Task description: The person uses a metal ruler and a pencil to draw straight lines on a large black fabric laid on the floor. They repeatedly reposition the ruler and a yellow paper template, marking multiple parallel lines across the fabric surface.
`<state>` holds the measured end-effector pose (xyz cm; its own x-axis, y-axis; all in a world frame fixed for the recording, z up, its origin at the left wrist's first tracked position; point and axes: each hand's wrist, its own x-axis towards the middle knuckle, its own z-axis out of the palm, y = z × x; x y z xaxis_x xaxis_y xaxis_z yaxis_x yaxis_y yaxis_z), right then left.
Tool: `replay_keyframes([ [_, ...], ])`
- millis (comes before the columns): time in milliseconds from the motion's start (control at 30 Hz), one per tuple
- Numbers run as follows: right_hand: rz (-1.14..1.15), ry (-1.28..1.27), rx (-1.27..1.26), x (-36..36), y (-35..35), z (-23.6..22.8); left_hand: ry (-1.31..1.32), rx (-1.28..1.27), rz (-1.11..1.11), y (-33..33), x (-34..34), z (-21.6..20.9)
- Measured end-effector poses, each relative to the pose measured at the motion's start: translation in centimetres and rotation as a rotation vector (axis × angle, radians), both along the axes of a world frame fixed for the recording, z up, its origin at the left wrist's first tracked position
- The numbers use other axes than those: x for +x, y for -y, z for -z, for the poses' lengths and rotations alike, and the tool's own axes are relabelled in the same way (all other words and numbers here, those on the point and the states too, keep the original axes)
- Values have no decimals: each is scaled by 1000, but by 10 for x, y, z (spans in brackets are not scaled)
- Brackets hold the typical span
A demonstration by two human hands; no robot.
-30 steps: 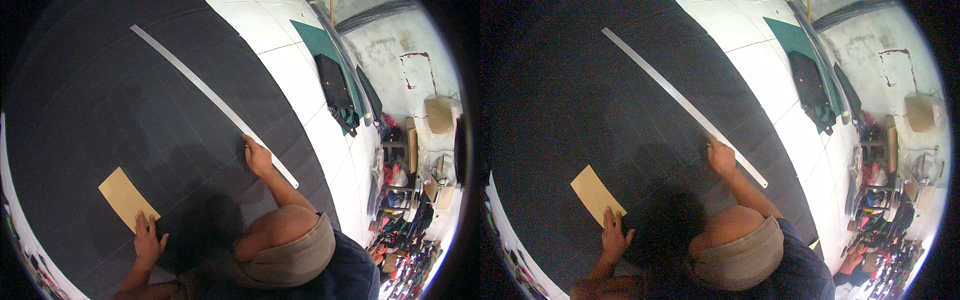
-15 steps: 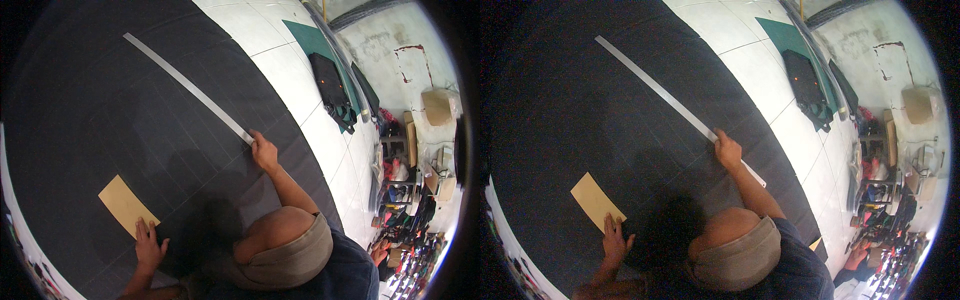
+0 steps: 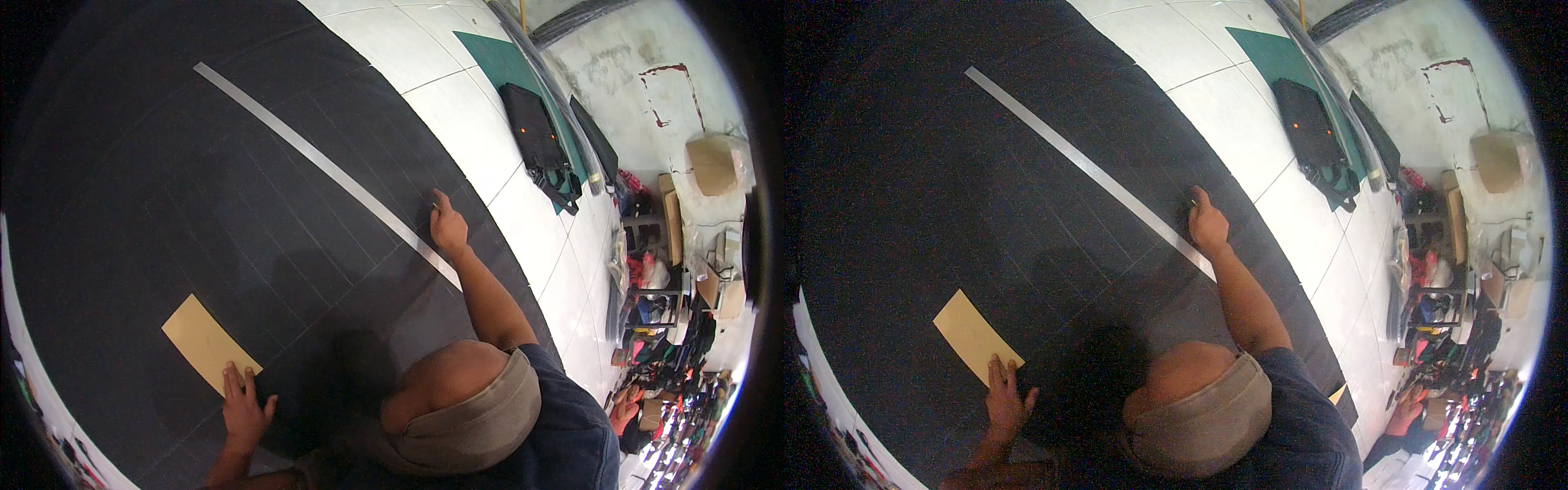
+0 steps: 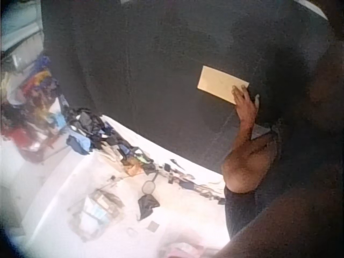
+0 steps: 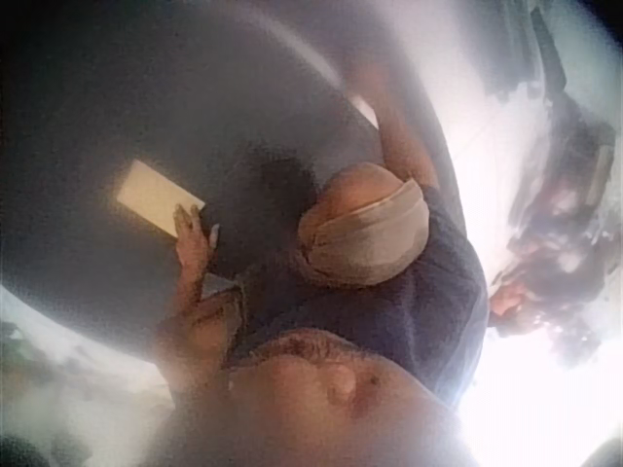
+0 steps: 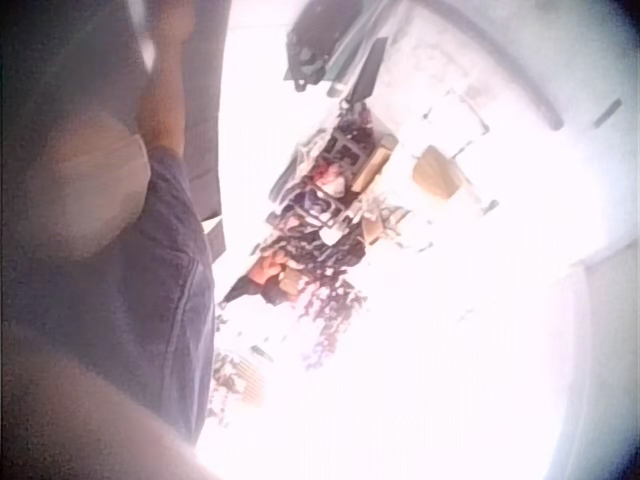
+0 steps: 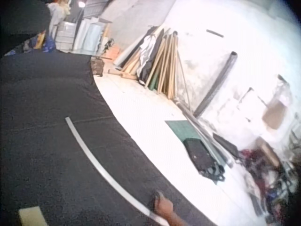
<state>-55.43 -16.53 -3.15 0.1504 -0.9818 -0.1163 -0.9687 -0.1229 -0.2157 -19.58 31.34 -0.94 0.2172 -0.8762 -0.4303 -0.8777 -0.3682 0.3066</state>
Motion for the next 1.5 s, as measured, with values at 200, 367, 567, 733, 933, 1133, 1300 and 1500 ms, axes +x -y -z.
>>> replay_keyframes([
  [200,-40,-44,10,-39,37,16,-24,14,-7,6,-7,-2],
  [367,37,2,64,-50,78,35,-49,-37,-24,0,0,-16],
  [567,-396,-192,-171,-116,113,17,-104,-62,29,8,-1,-6],
  [733,-548,-3,-49,25,73,-42,-43,8,-6,3,-1,-4],
  [933,-1044,-50,158,214,-27,-167,-40,-29,-104,-1,-15,5],
  [1133,-1264,-138,88,353,-67,-193,-6,-62,-82,2,-20,10],
  [1300,-1132,586,467,391,-186,-107,9,-92,-80,-2,-18,15],
  [1500,-1241,616,829,340,-322,-19,-112,-72,-90,-5,-29,27],
])
